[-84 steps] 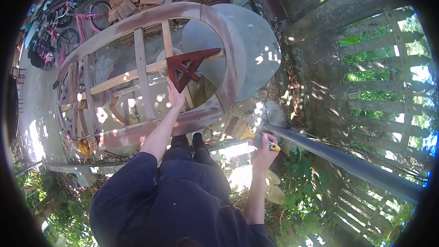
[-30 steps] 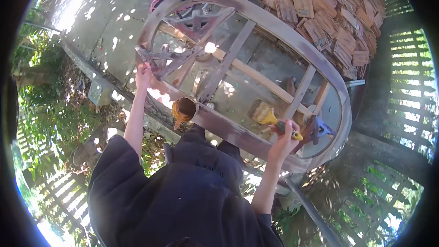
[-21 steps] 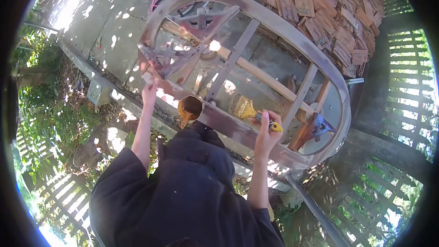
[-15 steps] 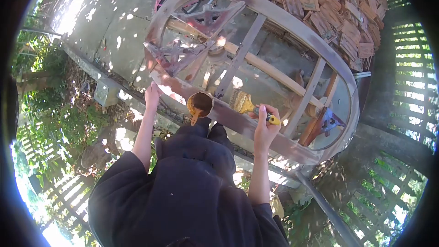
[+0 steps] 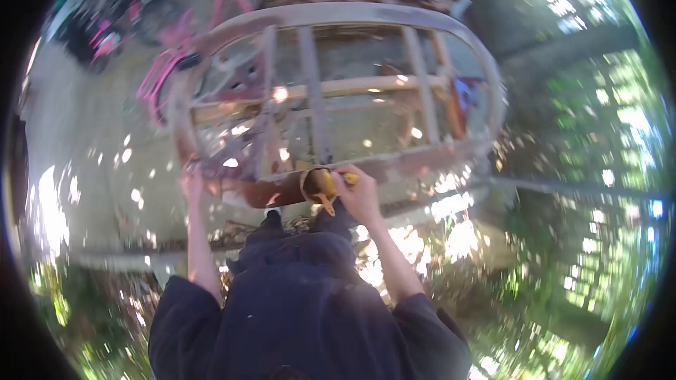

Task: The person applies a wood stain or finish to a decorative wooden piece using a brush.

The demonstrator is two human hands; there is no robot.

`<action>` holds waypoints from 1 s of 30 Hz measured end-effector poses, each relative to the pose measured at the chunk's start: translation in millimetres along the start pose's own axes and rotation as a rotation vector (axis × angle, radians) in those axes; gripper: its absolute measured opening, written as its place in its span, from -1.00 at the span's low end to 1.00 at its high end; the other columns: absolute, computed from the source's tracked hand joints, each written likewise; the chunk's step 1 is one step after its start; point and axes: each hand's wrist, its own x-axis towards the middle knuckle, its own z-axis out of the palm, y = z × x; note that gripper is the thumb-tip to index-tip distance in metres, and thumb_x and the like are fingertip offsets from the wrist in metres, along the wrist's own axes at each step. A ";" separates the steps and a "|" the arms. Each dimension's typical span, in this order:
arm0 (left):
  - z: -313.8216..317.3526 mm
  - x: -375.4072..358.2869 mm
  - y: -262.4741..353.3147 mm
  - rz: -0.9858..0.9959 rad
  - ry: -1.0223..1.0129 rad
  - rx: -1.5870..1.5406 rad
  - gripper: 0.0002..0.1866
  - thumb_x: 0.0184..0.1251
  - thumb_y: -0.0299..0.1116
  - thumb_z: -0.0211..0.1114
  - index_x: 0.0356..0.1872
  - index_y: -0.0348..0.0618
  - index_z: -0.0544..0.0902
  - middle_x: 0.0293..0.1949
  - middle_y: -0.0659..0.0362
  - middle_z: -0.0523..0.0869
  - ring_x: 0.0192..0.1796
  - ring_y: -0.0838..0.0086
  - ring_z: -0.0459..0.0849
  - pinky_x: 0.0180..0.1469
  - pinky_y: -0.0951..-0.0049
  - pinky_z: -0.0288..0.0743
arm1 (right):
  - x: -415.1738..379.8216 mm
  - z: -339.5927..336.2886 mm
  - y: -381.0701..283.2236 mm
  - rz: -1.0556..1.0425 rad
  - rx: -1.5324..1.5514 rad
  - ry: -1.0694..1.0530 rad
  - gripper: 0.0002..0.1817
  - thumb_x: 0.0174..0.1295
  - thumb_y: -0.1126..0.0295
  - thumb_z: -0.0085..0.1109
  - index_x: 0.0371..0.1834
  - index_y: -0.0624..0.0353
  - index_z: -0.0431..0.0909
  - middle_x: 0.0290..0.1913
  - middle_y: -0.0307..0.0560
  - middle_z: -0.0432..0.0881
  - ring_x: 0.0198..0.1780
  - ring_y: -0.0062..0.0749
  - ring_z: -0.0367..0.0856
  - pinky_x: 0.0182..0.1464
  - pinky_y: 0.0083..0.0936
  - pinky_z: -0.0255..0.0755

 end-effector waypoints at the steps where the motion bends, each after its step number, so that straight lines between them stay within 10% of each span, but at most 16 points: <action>1: -21.2 0.8 13.4 -0.079 -0.057 0.022 -0.46 0.50 -0.11 0.34 0.38 -0.18 0.60 0.35 -0.15 0.66 0.45 -0.11 0.49 0.54 -0.02 0.30 | -7.0 13.6 -0.6 0.006 -0.009 0.049 -0.81 0.45 0.36 0.38 -0.09 0.29 0.74 -0.29 0.05 0.80 -0.26 -0.43 0.79 -0.17 -0.47 0.63; 6: -53.5 15.4 -26.1 -0.034 -0.064 0.103 -0.38 0.47 -0.01 0.40 0.42 -0.11 0.58 0.33 -0.23 0.59 0.44 -0.08 0.49 0.49 0.04 0.38 | -29.1 56.2 -17.8 -0.073 -0.336 0.254 -0.83 0.42 0.26 0.36 -0.15 0.12 0.71 -0.17 -0.04 0.76 -0.21 0.10 0.76 -0.16 -0.15 0.62; 20: -53.4 59.5 -13.4 -0.515 -0.278 -0.292 -0.15 0.45 0.10 0.47 0.56 -0.17 0.37 0.14 0.00 0.71 0.01 0.24 0.79 -0.04 0.17 0.70 | -33.1 108.2 57.3 0.082 -0.282 0.324 -0.80 0.41 0.26 0.34 -0.05 0.10 0.76 -0.08 0.09 0.76 -0.06 0.13 0.75 0.02 -0.09 0.61; 24: -20.0 89.2 -53.0 -0.561 -0.450 -0.731 -0.35 0.39 0.07 0.53 0.30 -0.17 0.59 0.03 0.05 0.77 -0.12 0.28 0.78 -0.11 0.18 0.71 | -37.5 100.7 39.0 0.041 -0.305 0.410 -0.73 0.41 0.16 0.37 -0.04 0.12 0.78 -0.06 0.13 0.77 -0.06 0.12 0.76 0.02 -0.13 0.65; 30: -29.5 83.2 -19.6 -0.644 -0.440 -0.408 -0.47 0.31 0.16 0.51 -0.08 -0.13 0.69 -0.39 0.16 0.66 -0.46 0.45 0.59 -0.42 0.36 0.55 | -33.8 92.9 55.7 -0.107 -0.302 0.505 -0.80 0.39 0.25 0.30 -0.17 0.17 0.64 -0.24 0.17 0.72 -0.13 0.20 0.72 -0.08 0.00 0.60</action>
